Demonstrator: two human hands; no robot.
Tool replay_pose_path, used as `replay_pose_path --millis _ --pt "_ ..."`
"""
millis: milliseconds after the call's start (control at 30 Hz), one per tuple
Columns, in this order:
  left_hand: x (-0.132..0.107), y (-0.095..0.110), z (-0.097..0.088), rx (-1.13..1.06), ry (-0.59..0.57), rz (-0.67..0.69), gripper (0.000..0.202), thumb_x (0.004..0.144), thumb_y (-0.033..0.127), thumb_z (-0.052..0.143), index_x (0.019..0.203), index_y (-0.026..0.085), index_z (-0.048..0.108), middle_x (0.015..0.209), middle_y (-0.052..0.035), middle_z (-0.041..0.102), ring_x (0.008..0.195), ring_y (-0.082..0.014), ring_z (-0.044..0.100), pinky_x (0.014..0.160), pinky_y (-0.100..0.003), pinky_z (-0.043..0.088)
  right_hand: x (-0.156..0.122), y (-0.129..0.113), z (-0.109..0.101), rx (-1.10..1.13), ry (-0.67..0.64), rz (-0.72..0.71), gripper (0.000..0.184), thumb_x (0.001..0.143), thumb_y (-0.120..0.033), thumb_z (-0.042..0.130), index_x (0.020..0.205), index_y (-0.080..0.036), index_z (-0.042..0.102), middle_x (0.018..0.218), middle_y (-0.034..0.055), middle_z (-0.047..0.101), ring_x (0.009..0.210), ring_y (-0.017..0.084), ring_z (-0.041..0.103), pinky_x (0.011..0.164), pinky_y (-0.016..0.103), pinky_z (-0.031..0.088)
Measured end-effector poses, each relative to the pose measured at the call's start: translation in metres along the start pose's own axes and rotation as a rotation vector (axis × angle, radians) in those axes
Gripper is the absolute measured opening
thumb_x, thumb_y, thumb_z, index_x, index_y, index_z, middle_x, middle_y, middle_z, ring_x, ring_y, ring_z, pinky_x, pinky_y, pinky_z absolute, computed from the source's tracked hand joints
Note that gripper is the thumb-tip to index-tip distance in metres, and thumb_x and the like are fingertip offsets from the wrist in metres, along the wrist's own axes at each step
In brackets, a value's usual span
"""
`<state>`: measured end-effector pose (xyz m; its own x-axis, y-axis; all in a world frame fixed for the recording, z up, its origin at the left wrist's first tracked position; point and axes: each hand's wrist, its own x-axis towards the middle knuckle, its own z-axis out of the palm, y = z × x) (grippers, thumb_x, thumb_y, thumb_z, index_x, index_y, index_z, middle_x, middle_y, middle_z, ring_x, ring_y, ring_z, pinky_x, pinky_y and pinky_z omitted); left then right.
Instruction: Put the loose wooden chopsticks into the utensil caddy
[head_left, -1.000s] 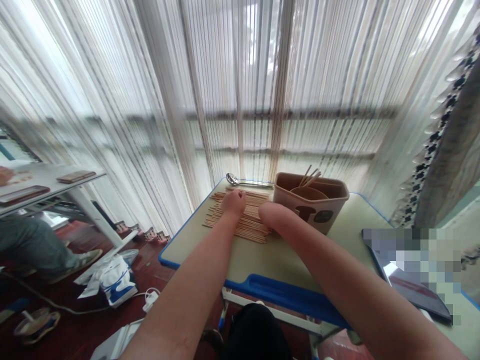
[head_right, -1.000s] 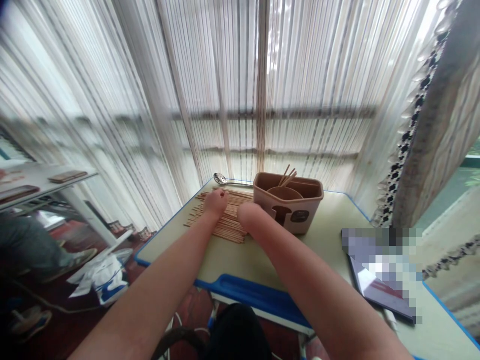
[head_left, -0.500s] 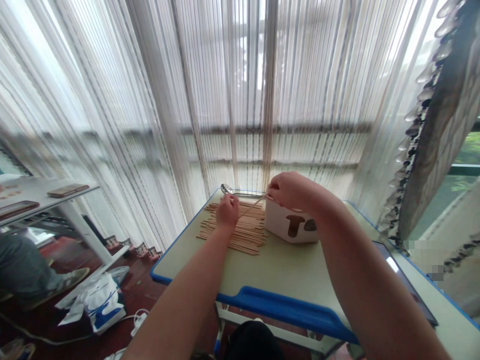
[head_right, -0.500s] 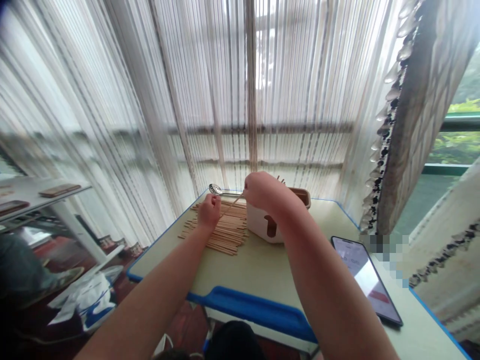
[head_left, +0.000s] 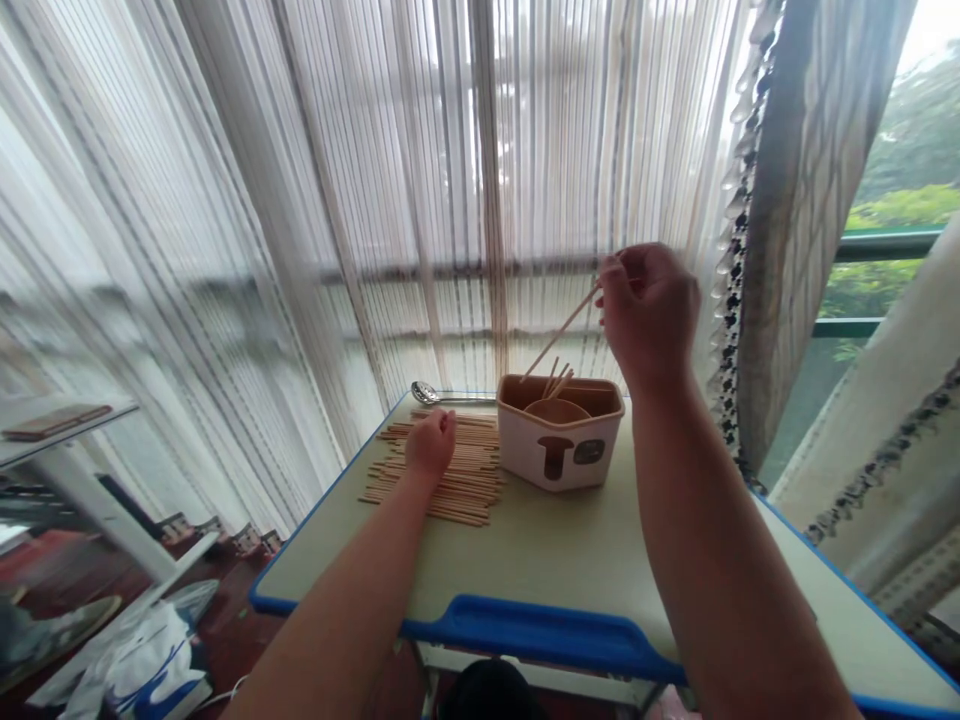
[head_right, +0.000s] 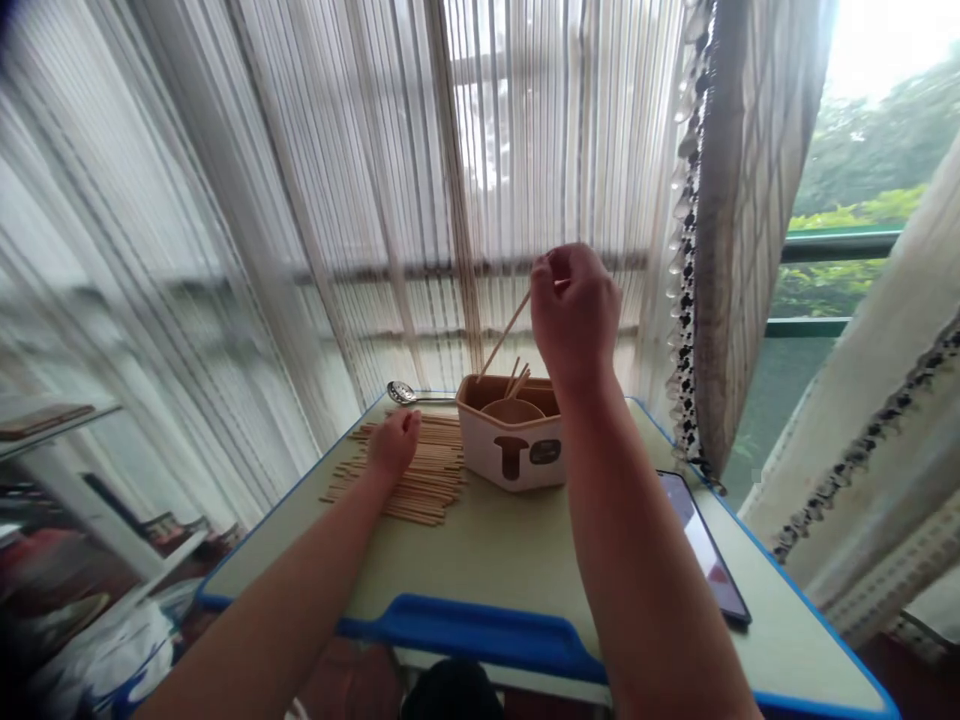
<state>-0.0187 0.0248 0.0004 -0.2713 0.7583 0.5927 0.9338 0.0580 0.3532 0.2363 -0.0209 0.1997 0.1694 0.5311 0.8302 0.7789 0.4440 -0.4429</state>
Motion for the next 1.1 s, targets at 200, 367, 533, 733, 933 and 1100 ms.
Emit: replay_pose_path --millis 200,367,533,733,933,1100 --pt "0.0 -0.001 0.0 0.023 -0.008 0.009 0.047 0.093 0.043 0.025 0.079 0.02 0.063 0.076 -0.0083 0.067 0.073 -0.0192 0.061 0.063 -0.027 0.034 0.001 0.01 0.017 -0.132 -0.162 -0.058 0.032 0.087 -0.035 0.038 0.097 -0.017 0.062 0.092 0.0099 0.066 0.087 0.022 0.06 0.075 0.034 0.043" --pt "0.001 -0.002 -0.001 0.029 -0.005 0.006 0.048 0.092 0.044 0.025 0.079 0.02 0.064 0.074 -0.0083 0.067 0.073 -0.0193 0.061 0.064 -0.027 0.035 -0.001 0.019 0.031 -0.214 -0.445 -0.051 0.025 0.078 -0.035 0.052 0.087 -0.017 0.067 0.089 0.0104 0.068 0.086 0.023 0.06 0.075 0.034 0.044" --pt "0.002 -0.002 -0.003 0.046 -0.001 -0.06 0.047 0.092 0.043 0.025 0.08 0.019 0.064 0.076 -0.0086 0.067 0.073 -0.0193 0.061 0.064 -0.027 0.036 -0.011 -0.003 0.026 -0.202 -0.442 -0.077 0.03 0.079 -0.036 0.052 0.099 -0.017 0.065 0.097 0.0117 0.066 0.087 0.023 0.06 0.075 0.033 0.045" --pt "0.003 -0.003 -0.004 0.071 -0.001 -0.145 0.046 0.092 0.042 0.027 0.084 0.018 0.065 0.08 -0.0106 0.067 0.078 -0.0212 0.062 0.068 -0.028 0.038 -0.052 -0.044 0.049 -0.111 -1.34 -0.307 0.027 0.078 -0.028 0.053 0.095 -0.014 0.068 0.073 0.0074 0.069 0.057 0.014 0.061 0.057 0.027 0.047" --pt "0.005 -0.006 -0.004 0.062 -0.015 -0.176 0.046 0.092 0.04 0.026 0.085 0.018 0.065 0.084 -0.0115 0.068 0.08 -0.0212 0.062 0.07 -0.029 0.039 -0.101 -0.05 0.108 -0.36 -1.605 -0.491 0.021 0.066 -0.014 0.062 0.083 -0.008 0.072 0.07 0.0095 0.07 0.072 0.02 0.066 0.065 0.026 0.049" --pt "0.003 -0.005 -0.005 0.037 -0.02 -0.149 0.045 0.091 0.041 0.028 0.086 0.018 0.066 0.084 -0.0112 0.068 0.08 -0.021 0.062 0.07 -0.028 0.039 -0.121 -0.045 0.136 -0.474 -1.643 -0.533 0.03 0.054 -0.015 0.072 0.084 -0.011 0.073 0.073 0.0088 0.071 0.083 0.024 0.066 0.072 0.027 0.051"
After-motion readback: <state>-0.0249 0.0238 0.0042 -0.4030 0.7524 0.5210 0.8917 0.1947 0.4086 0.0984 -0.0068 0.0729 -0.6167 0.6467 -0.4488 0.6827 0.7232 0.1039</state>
